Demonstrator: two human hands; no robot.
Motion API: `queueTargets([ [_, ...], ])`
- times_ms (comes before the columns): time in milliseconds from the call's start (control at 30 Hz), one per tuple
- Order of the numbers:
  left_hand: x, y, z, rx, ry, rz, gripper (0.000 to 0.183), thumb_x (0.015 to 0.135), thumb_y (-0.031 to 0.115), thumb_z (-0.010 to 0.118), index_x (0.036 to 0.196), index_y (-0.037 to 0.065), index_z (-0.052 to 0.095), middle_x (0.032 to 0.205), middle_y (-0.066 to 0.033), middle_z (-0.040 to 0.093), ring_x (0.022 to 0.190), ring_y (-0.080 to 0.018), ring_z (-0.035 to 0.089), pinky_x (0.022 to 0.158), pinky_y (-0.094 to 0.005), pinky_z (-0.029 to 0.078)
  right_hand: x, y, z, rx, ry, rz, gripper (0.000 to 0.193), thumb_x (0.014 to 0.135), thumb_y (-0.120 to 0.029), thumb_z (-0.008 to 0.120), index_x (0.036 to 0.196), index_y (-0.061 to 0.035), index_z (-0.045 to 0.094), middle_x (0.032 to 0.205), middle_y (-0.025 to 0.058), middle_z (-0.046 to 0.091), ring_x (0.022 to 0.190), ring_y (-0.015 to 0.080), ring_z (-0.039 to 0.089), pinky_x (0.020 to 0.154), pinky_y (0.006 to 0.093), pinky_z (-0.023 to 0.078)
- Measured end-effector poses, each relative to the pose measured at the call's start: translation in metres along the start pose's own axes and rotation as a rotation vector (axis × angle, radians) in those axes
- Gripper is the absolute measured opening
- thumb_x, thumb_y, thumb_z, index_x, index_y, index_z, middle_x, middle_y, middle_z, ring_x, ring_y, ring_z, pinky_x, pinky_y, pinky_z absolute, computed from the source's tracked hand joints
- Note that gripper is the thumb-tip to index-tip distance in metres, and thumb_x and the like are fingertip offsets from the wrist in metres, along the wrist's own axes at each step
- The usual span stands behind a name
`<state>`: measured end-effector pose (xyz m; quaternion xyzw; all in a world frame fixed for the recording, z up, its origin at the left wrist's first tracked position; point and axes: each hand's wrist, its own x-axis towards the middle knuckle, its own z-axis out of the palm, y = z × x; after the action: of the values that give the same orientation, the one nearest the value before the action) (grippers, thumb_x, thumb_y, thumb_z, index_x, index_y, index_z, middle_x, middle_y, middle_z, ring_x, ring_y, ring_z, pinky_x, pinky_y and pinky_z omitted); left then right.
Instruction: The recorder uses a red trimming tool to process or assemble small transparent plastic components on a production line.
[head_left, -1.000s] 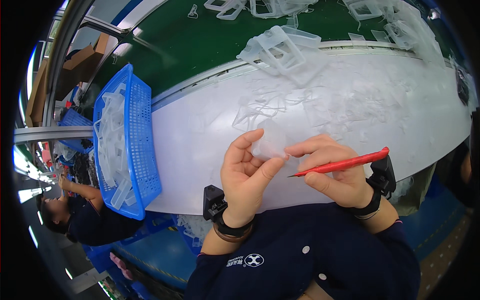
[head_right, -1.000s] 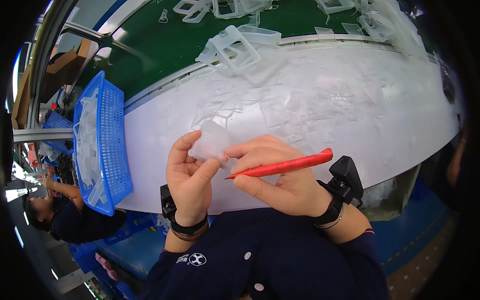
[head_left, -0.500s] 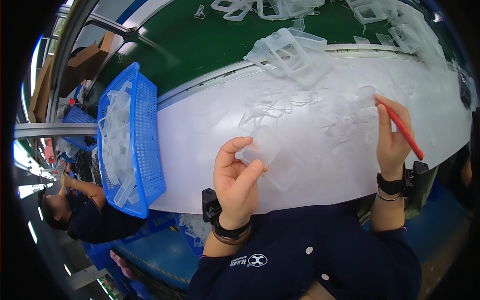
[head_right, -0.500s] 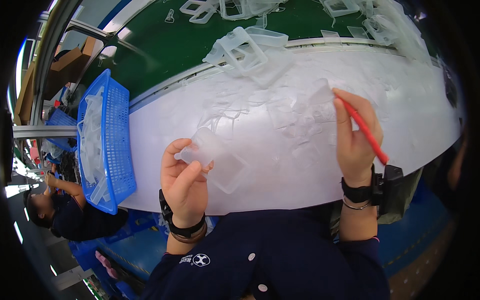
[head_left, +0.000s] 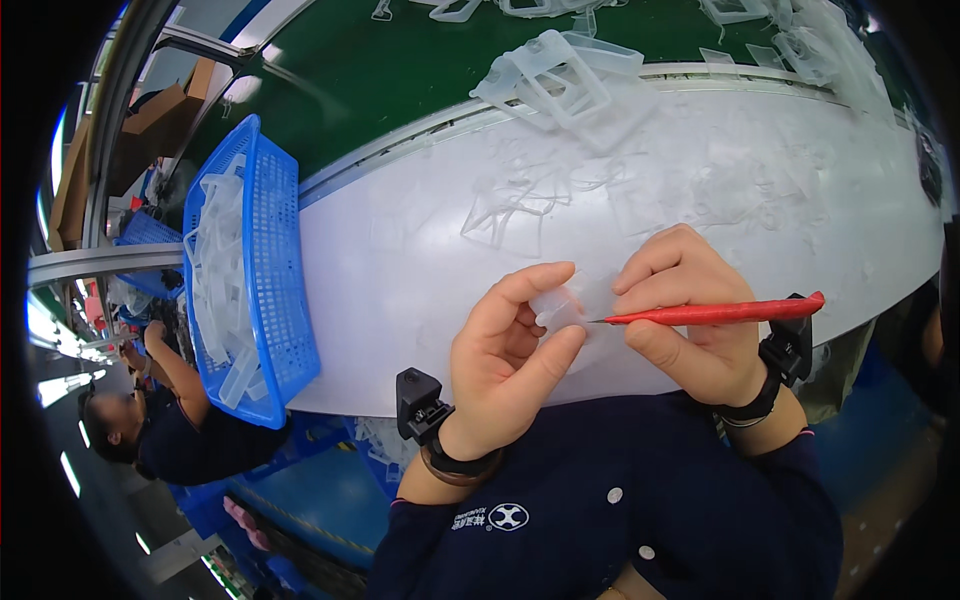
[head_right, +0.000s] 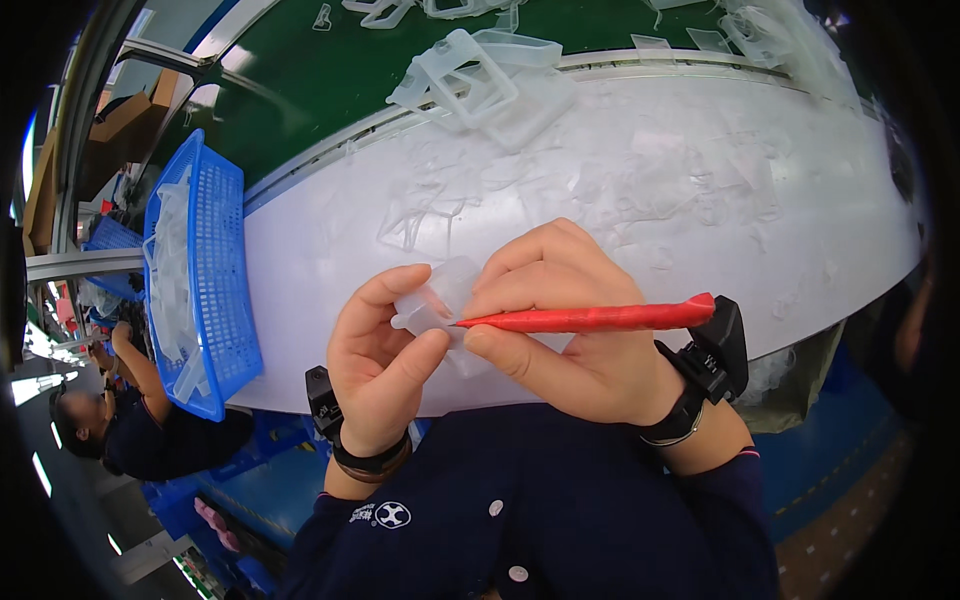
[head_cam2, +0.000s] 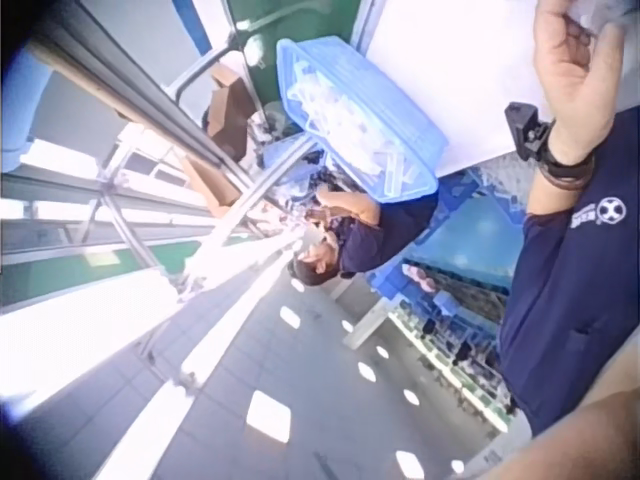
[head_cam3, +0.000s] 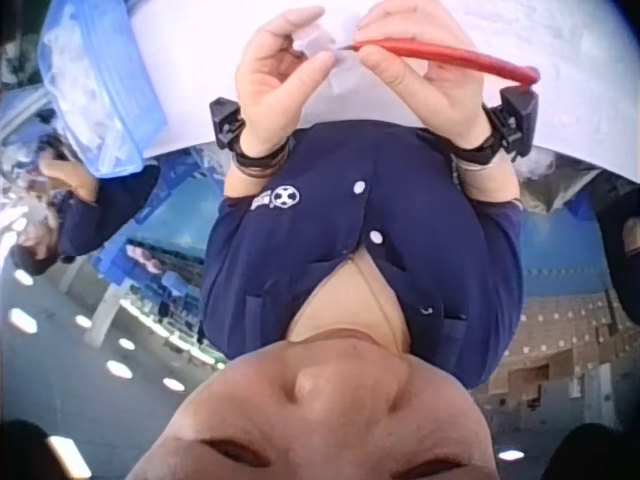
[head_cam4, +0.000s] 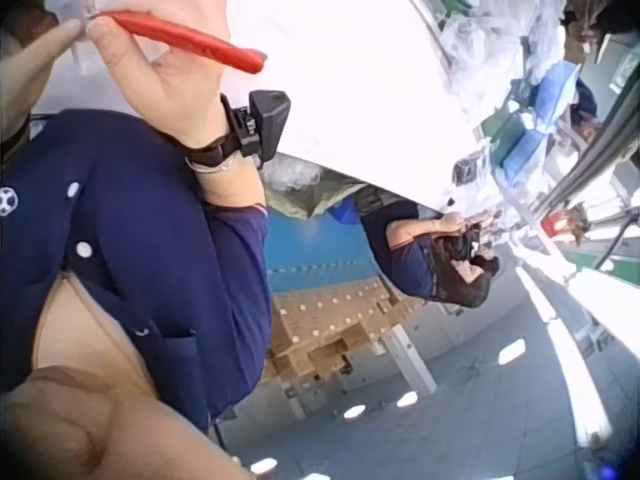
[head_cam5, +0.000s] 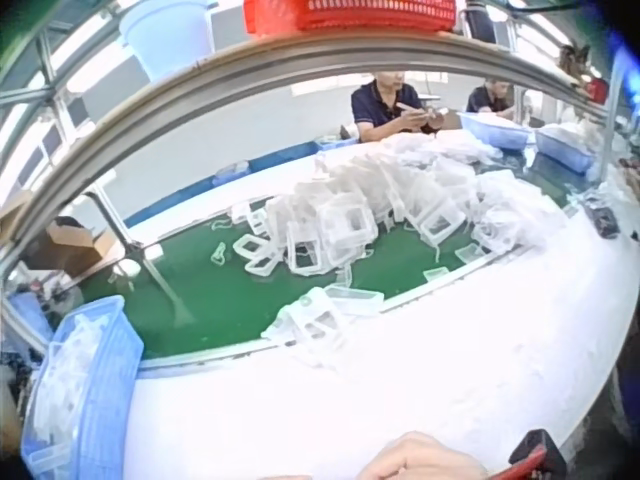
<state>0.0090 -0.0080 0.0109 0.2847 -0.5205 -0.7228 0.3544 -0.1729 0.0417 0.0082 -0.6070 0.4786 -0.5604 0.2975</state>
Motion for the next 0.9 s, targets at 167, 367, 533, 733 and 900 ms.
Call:
queueTargets([
  [167,-0.001,-0.001,0.002,0.066,-0.003,0.034,0.045,0.081,-0.011,0.055,0.124,-0.006,0.044,0.1,-0.0059,0.051,0.089,-0.0085,0.051,0.075,-0.0209,0.042,0.0,0.003,0.004,-0.015,0.001,-0.007,0.008,0.074,-0.01,0.069,0.08,-0.0067,0.065,0.08,0.0047,0.062,0.077,0.0193,0.055,0.068,0.0298,0.041],
  [367,-0.001,-0.007,-0.004,0.239,-0.016,0.091,0.045,0.079,-0.01,0.058,0.122,-0.003,0.048,0.101,-0.0043,0.05,0.089,-0.0084,0.05,0.075,-0.02,0.04,0.005,0.001,0.004,-0.152,-0.053,-0.057,0.009,0.072,-0.01,0.07,0.077,-0.0066,0.064,0.08,0.005,0.061,0.076,0.0208,0.055,0.066,0.0308,0.041],
  [533,0.001,-0.017,-0.008,0.406,-0.022,0.186,0.045,0.077,-0.01,0.06,0.12,0.0,0.051,0.099,-0.0033,0.05,0.088,-0.0086,0.049,0.074,-0.0195,0.039,0.001,0.011,0.009,-0.358,-0.065,-0.257,0.02,0.067,-0.013,0.073,0.083,-0.0059,0.062,0.082,0.0059,0.06,0.074,0.0219,0.056,0.059,0.0305,0.044],
  [733,0.002,-0.009,-0.001,0.036,-0.032,-0.071,0.038,0.08,-0.008,0.058,0.117,-0.001,0.05,0.101,-0.0042,0.05,0.089,-0.0087,0.048,0.077,-0.0203,0.04,0.006,0.01,-0.011,-0.588,0.166,-0.46,0.025,0.066,-0.007,0.072,0.087,-0.0029,0.06,0.09,0.0105,0.064,0.071,0.0253,0.06,0.06,0.0322,0.048],
  [900,-0.002,-0.012,-0.008,0.085,-0.197,-0.114,0.035,0.084,-0.006,0.055,0.117,-0.005,0.046,0.104,-0.0076,0.052,0.094,-0.0109,0.052,0.079,-0.0227,0.043,0.008,0.018,-0.055,-0.569,0.664,-0.173,0.015,0.078,-0.001,0.066,0.091,0.0021,0.061,0.093,0.0151,0.065,0.082,0.0268,0.062,0.072,0.0293,0.048],
])
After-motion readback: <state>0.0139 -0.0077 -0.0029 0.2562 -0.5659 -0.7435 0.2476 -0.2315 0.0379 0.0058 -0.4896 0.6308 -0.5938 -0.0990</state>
